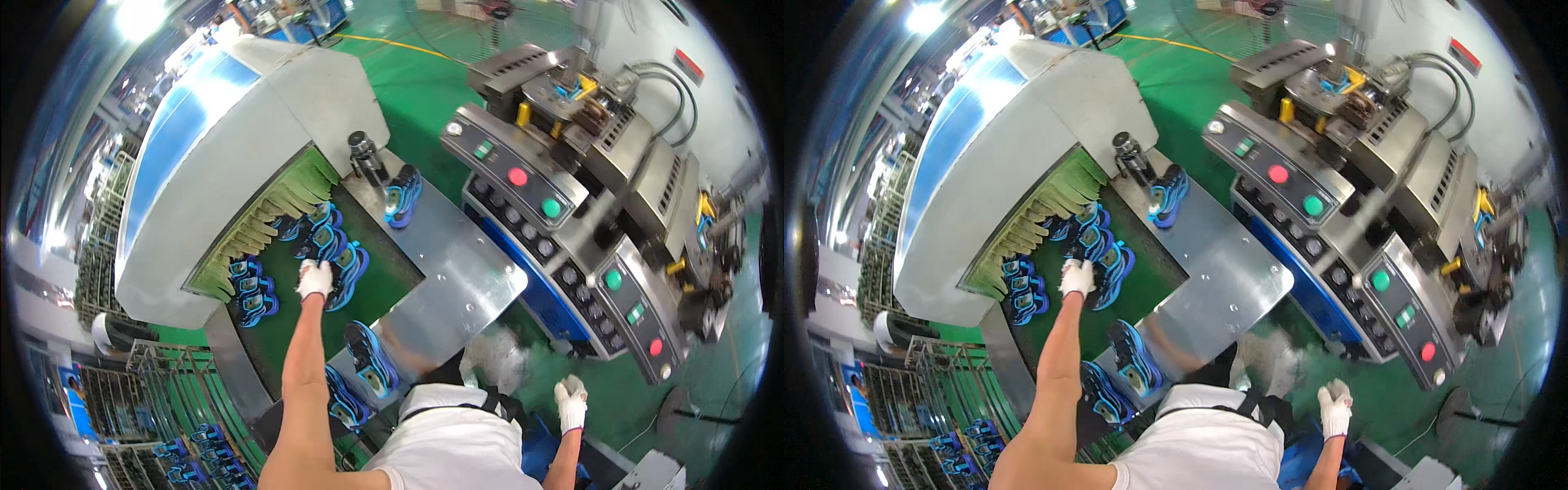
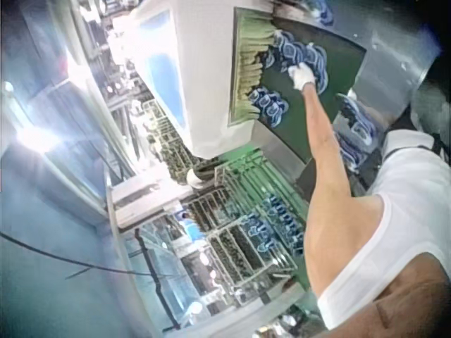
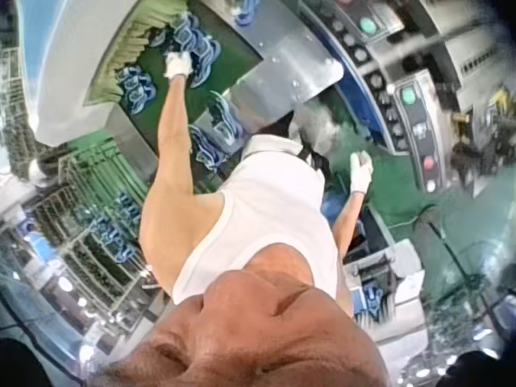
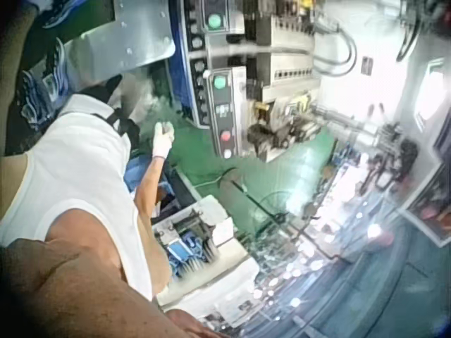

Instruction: The person operates a shoe pressing machine by loading shoes onto molds, activating the press using control buttons, and unloading the pressed shoes onto a conveyor.

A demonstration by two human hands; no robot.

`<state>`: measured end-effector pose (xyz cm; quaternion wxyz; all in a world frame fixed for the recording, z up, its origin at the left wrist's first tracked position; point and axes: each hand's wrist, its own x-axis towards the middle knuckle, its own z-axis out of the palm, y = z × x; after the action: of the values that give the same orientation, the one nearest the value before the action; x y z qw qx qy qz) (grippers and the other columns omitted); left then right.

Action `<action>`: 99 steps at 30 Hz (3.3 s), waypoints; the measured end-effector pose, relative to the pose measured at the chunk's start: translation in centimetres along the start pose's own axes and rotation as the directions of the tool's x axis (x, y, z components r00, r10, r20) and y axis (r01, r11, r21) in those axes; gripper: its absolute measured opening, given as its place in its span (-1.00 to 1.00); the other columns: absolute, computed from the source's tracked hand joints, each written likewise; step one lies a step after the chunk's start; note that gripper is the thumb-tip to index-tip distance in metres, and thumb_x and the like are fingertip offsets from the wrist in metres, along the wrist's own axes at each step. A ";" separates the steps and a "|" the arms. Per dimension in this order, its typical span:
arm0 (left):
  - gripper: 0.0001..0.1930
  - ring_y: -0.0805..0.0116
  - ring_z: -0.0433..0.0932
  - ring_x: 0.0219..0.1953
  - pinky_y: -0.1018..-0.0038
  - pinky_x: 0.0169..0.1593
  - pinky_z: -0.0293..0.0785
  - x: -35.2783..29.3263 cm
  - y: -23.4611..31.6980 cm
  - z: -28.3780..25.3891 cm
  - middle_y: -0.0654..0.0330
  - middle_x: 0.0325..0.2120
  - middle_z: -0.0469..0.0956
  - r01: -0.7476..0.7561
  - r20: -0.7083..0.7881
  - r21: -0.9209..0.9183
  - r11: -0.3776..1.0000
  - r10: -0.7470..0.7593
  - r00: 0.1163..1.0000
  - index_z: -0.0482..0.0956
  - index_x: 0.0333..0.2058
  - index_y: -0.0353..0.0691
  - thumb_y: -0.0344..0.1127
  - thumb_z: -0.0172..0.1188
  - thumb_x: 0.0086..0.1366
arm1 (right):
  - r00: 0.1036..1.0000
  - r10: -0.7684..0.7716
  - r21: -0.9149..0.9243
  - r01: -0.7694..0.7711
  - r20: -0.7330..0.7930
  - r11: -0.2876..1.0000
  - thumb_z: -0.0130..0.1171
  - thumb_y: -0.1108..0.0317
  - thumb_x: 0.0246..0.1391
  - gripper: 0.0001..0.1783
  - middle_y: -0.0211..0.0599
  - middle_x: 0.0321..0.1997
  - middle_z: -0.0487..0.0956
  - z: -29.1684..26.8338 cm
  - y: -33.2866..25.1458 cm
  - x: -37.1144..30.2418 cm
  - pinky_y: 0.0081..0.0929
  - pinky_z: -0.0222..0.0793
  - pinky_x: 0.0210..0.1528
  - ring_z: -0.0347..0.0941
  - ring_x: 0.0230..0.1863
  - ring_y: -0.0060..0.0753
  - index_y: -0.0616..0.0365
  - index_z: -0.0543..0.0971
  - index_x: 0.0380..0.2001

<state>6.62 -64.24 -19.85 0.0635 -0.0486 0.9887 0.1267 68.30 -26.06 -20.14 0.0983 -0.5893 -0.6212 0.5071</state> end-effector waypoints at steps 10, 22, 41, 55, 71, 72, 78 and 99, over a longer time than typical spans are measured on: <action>-0.55 -0.24 0.57 -0.06 -0.06 -0.02 0.52 -10.0 5.0 8.7 -0.19 -0.09 0.50 0.039 -0.108 -0.206 0.978 -0.062 0.992 0.56 -0.12 -0.27 0.05 0.14 0.34 | 0.997 0.023 -0.385 0.009 0.079 0.923 0.34 0.23 0.08 -0.39 -0.08 0.01 0.66 -0.9 -3.2 -0.6 -0.41 0.59 -0.25 0.64 -0.20 -0.38 0.25 0.49 0.17; -0.80 -0.03 0.60 -0.19 0.15 -0.09 0.54 -15.0 15.5 -1.4 0.00 -0.28 0.58 -0.831 -0.113 -0.444 0.334 0.900 0.422 0.62 -0.27 -0.23 -0.43 0.34 0.08 | 0.375 -0.733 -0.312 0.922 0.567 0.230 0.24 0.21 0.02 -0.36 0.19 -0.01 0.58 25.7 -24.9 1.1 -0.14 0.53 0.02 0.59 -0.04 0.13 0.34 0.42 0.13; -0.56 0.26 0.62 -0.07 0.41 -0.06 0.62 -15.0 31.9 -4.8 0.04 0.07 0.37 -0.618 -0.195 -0.756 0.216 0.827 0.527 0.39 0.16 -0.31 -0.61 0.14 0.31 | 0.835 -0.359 0.817 -0.172 0.417 0.550 0.43 0.43 0.00 -0.15 -0.32 0.16 0.58 4.5 -26.2 0.9 -0.41 0.51 0.08 0.53 0.05 -0.45 0.16 0.34 0.38; -0.60 0.22 0.62 -0.02 0.38 0.01 0.62 -16.9 29.7 -2.8 0.03 0.05 0.44 -0.634 -0.063 -0.696 0.338 0.850 0.522 0.45 0.11 -0.32 -0.56 0.21 0.29 | 0.951 -0.194 0.928 -0.166 0.240 0.335 0.32 0.42 -0.03 -0.68 -0.34 -0.35 0.59 4.7 -25.7 1.5 -0.43 0.53 -0.33 0.53 -0.37 -0.46 0.30 0.49 -0.21; -0.52 0.05 0.54 0.13 0.29 0.18 0.51 -12.4 41.7 -10.4 -0.09 0.12 0.48 -0.812 -0.236 -0.573 0.114 0.925 0.297 0.42 0.18 -0.42 -0.44 0.25 0.31 | 0.923 -0.345 0.969 -0.091 0.169 0.230 0.27 0.53 -0.06 -0.18 -0.15 0.06 0.62 4.8 -29.3 -0.1 -0.35 0.66 -0.11 0.66 -0.17 -0.30 0.20 0.32 0.35; -0.53 -0.01 0.52 0.14 0.24 0.23 0.45 -11.8 43.7 -10.7 -0.12 0.13 0.49 -0.879 -0.255 -0.467 0.093 0.938 0.234 0.43 0.17 -0.41 -0.41 0.24 0.32 | 0.926 -0.325 0.950 -0.093 0.193 0.299 0.27 0.55 -0.06 -0.15 -0.16 0.09 0.61 4.5 -28.7 0.2 -0.34 0.65 -0.08 0.64 -0.12 -0.30 0.17 0.30 0.37; -0.52 -0.06 0.51 0.14 0.23 0.23 0.41 -5.9 54.8 -5.8 -0.14 0.11 0.49 -0.947 -0.189 -0.314 0.064 0.974 0.128 0.44 0.19 -0.35 -0.25 0.18 0.36 | 0.928 -0.346 0.950 -0.028 0.140 0.310 0.34 0.52 -0.08 -0.03 -0.24 0.29 0.49 4.6 -29.4 -0.9 -0.30 0.44 0.25 0.48 0.19 -0.34 0.19 0.22 0.45; -0.12 -0.20 0.56 0.09 0.08 0.14 0.46 -4.6 65.7 -7.6 -0.28 0.01 0.56 -0.894 -0.043 -0.211 0.395 0.910 0.412 0.28 0.19 -0.42 0.13 0.39 0.11 | 0.906 0.339 0.712 -0.413 0.255 0.569 0.38 0.46 -0.09 -0.24 -0.28 0.16 0.54 2.7 -25.3 -3.0 -0.36 0.33 0.26 0.42 0.17 -0.35 0.25 0.43 0.26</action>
<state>2.92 -2.53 4.13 0.0186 0.4928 0.8357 0.2419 51.18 -24.71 -1.07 0.1948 -0.5898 -0.2193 0.7524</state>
